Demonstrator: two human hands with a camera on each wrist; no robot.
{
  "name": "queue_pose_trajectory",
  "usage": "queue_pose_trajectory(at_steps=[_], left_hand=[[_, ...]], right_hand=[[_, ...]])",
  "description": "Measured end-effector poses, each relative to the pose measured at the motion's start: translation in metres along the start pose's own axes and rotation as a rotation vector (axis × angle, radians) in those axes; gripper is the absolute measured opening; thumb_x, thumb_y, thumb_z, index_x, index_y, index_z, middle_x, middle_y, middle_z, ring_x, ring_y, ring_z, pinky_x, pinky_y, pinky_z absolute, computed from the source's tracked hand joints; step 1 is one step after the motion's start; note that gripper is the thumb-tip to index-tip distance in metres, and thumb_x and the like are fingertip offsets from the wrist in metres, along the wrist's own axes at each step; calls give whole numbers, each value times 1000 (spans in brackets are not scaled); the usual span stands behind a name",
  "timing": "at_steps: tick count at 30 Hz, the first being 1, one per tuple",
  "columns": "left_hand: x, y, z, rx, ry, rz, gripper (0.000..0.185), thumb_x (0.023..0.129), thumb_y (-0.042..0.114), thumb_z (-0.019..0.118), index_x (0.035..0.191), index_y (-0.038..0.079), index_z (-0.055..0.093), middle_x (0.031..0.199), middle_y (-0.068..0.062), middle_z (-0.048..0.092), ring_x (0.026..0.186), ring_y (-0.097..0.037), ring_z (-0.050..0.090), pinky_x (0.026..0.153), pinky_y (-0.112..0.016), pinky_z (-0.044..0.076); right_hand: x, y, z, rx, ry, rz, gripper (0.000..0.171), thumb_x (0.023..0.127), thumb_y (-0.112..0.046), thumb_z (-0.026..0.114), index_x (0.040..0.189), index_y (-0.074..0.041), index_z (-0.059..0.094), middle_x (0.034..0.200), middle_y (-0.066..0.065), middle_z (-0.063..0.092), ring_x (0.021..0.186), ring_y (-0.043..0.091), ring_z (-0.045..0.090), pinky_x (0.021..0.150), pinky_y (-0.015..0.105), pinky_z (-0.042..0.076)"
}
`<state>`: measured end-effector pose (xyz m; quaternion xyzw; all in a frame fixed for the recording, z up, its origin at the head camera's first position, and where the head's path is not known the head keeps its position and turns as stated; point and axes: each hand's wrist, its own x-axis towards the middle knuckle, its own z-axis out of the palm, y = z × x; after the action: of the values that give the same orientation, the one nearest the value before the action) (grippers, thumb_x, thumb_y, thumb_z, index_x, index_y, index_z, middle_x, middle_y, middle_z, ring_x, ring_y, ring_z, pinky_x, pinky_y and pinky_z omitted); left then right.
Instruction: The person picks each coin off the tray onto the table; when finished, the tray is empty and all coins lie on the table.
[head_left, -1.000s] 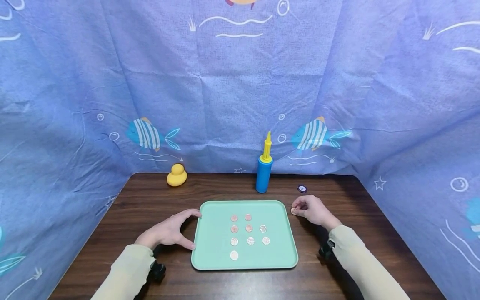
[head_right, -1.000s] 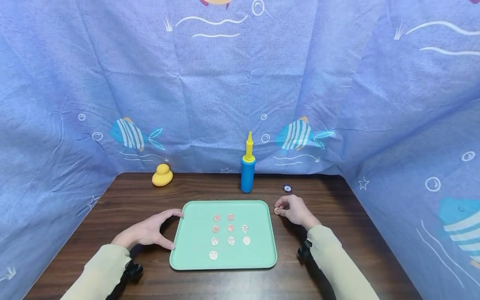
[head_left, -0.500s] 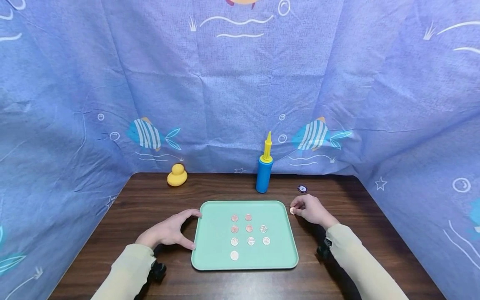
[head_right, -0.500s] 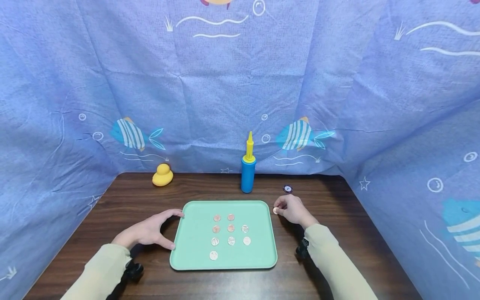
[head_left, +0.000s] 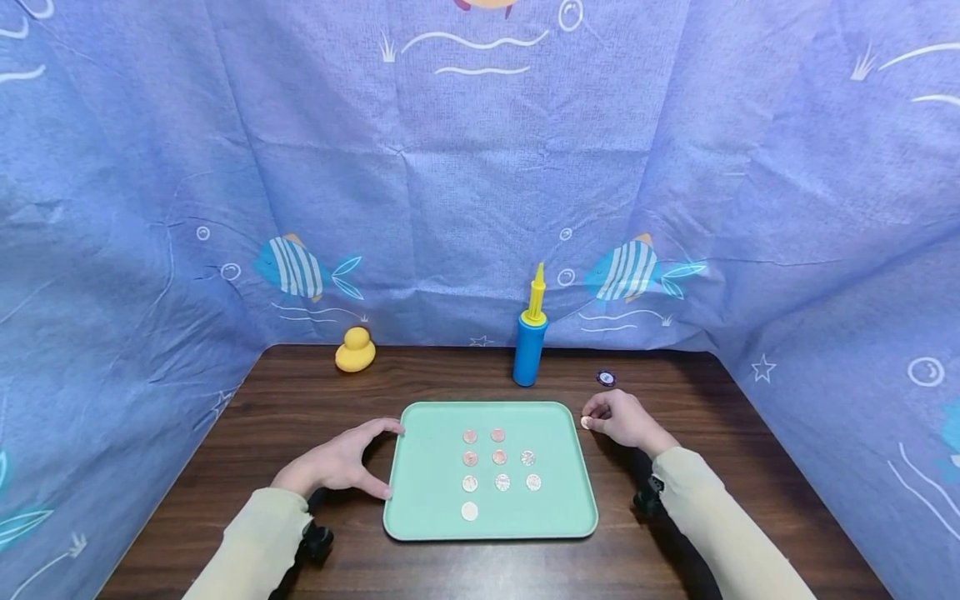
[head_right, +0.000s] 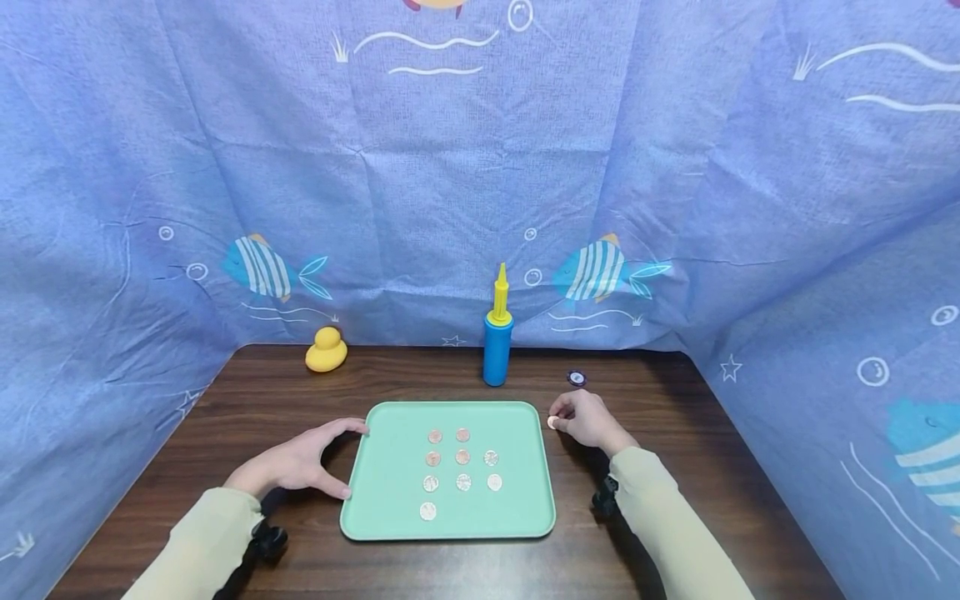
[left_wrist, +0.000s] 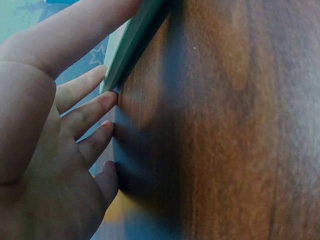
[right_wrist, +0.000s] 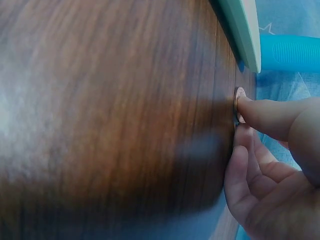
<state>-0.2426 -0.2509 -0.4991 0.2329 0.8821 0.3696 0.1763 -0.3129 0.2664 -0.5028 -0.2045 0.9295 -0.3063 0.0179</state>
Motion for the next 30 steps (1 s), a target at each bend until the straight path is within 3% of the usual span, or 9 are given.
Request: queue_pose_trajectory(at_steps=[12,19,30], left_hand=[[-1,2,-1,-13,-5,-7,96,77,38,95,154,11,46,163,-17,38,152,-43,31,117,-67,28],[-2,1,-1,-12,-2,-10,96,77,38,95,154,11,46,163,-16,39,152,-42,32,117,-67,28],[-1,0,-2,-17,-9,-7,95,78,38,95,155,13,46,162,-15,40,153,-42,31,117,-67,28]], right_hand=[[-1,0,-3,-11,-22,21,5,91,-8,81,91,-8,76,79,-4,70,72,10,63,68,30,51],[3,-14,-4,7,-3,20,5,93,-4,76,97,-7,75,83,-3,71,72,11,64,66,30,51],[17,-60,10,5,-49,-126,8,96,-6,75,104,-5,77,93,-3,73,84,11,64,76,32,55]])
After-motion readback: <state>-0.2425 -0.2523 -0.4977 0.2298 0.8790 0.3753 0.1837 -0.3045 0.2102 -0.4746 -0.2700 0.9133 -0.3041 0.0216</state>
